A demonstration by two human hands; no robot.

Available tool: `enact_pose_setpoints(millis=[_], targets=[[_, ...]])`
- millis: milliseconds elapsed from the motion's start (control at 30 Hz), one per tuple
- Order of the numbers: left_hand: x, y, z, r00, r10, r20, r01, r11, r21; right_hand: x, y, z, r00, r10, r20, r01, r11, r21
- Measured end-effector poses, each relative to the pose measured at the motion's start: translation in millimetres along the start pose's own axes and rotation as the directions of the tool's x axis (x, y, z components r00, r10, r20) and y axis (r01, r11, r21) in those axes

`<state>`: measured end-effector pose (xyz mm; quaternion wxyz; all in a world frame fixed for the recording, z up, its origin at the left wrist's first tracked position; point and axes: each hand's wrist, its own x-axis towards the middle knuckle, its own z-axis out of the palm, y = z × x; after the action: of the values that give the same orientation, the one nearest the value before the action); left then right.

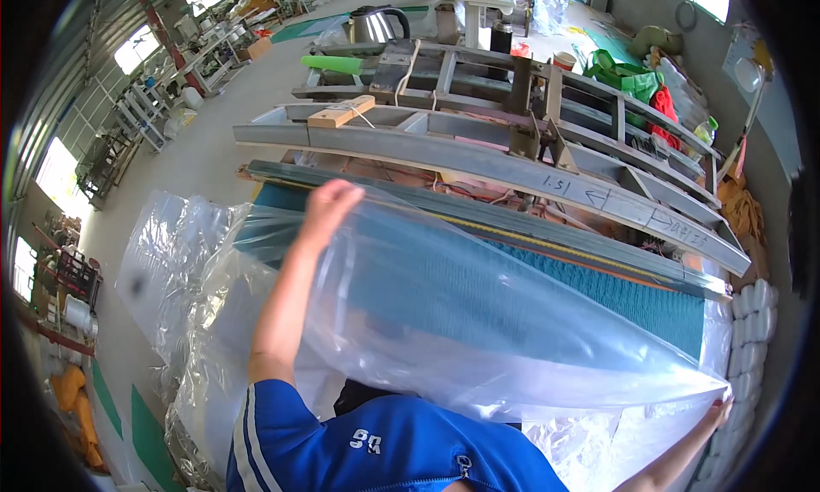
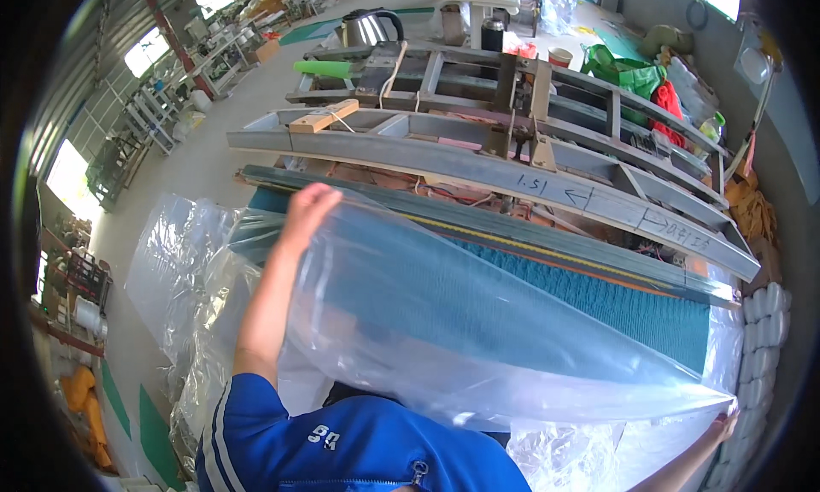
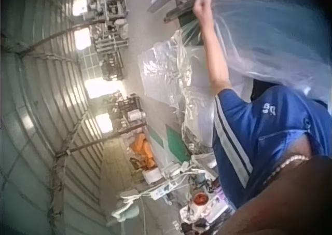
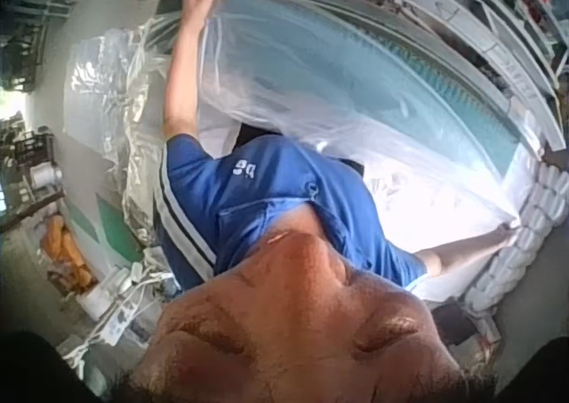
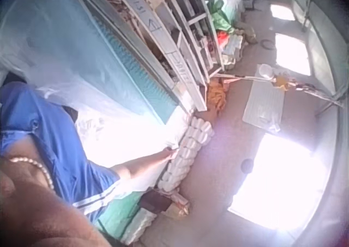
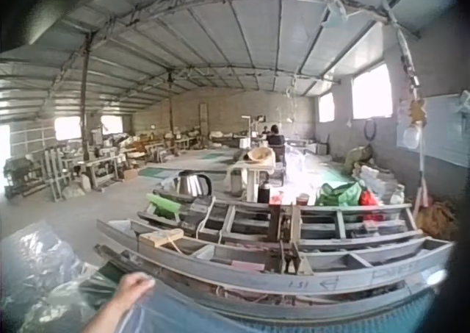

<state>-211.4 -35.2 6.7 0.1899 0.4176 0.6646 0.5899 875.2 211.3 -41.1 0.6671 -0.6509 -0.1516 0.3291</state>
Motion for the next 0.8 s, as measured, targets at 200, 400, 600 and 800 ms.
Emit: enact_pose_setpoints(millis=[200, 400, 600, 800], targets=[[-37.0, 55.6, 126.7, 0.911, -0.222, 0.347, 0.347, 0.868, -0.355, -1.0, 62.6, 41.3, 0.822, -0.544, 0.167, 0.297, 0.162, -0.941], [-42.7, 66.4, 140.4, 0.889, -0.267, 0.372, 0.386, 0.873, -0.298, -351.6, 84.9, 303.9, 0.408, -0.209, 0.889, 0.694, 0.703, -0.154], [-42.2, 62.2, 135.8, 0.888, -0.180, 0.424, 0.294, 0.929, -0.223, -609.5, 113.1, 400.3, -0.193, 0.193, 0.962, 0.701, 0.713, -0.002], [-35.4, 62.8, -1.9, 0.971, 0.224, -0.084, -0.123, 0.769, 0.627, -613.4, 142.1, 414.1, -0.048, 0.035, 0.998, 0.557, 0.830, -0.002]])
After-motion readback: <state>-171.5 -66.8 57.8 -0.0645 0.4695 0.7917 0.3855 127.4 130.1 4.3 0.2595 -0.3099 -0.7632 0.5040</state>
